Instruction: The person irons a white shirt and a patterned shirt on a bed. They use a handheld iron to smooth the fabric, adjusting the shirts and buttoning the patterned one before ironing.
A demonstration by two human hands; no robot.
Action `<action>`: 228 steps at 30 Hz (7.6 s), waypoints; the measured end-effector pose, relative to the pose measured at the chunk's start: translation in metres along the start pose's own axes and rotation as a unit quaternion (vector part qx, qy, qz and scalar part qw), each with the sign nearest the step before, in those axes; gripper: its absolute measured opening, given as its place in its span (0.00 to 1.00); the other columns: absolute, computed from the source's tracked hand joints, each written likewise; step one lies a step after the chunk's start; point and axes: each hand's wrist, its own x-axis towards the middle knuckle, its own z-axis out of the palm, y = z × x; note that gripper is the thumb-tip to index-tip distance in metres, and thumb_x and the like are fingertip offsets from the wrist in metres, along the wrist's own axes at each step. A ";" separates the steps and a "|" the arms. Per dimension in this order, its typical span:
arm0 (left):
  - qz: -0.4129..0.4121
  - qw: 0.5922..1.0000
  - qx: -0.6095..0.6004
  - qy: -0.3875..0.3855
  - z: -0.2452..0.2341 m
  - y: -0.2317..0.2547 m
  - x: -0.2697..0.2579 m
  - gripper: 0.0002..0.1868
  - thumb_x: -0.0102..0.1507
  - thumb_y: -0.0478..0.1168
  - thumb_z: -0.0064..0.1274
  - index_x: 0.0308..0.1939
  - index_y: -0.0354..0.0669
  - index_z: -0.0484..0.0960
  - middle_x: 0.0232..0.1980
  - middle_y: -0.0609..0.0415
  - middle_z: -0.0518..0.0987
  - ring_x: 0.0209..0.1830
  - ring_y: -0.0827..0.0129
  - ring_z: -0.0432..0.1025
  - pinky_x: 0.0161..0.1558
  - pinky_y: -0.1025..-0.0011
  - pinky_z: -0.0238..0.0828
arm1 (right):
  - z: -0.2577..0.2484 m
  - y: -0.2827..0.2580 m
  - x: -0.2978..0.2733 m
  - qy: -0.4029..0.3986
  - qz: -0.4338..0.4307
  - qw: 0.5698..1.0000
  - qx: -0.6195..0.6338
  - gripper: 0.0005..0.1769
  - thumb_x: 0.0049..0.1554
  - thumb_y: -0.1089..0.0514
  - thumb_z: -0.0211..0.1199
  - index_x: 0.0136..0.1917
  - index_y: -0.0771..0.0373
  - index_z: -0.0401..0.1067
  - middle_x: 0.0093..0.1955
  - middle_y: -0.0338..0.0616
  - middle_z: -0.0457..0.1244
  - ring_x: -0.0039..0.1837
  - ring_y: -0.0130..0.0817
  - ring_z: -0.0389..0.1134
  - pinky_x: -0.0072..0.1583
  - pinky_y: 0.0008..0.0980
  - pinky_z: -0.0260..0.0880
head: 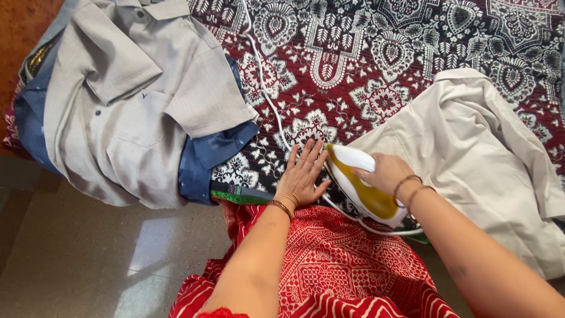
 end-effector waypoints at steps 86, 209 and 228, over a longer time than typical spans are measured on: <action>-0.052 0.987 -0.130 0.079 0.006 -0.007 0.001 0.37 0.65 0.56 0.35 0.75 0.42 0.63 0.80 0.46 0.58 0.83 0.51 0.45 0.80 0.53 0.32 | 0.000 0.086 0.004 0.115 0.254 0.951 0.137 0.36 0.53 0.32 0.68 0.52 0.70 0.79 0.40 0.58 0.72 0.43 0.48 0.75 0.48 0.45 0.72; 0.127 0.983 -0.123 -0.050 -0.052 0.162 0.056 0.06 0.61 0.42 0.56 0.38 0.47 0.85 0.45 0.52 0.81 0.54 0.57 0.74 0.59 0.56 0.67 | 0.154 0.063 -0.133 0.165 0.135 0.595 0.775 0.34 0.58 0.44 0.62 0.70 0.67 0.67 0.68 0.53 0.65 0.67 0.41 0.69 0.62 0.39 0.72; 0.068 0.989 -0.098 -0.092 -0.076 0.180 0.077 0.07 0.57 0.36 0.55 0.37 0.46 0.87 0.44 0.47 0.82 0.48 0.51 0.78 0.49 0.58 0.76 | 0.160 0.080 -0.177 0.186 0.177 0.618 0.743 0.30 0.58 0.44 0.64 0.65 0.65 0.68 0.59 0.47 0.68 0.57 0.36 0.71 0.54 0.35 0.75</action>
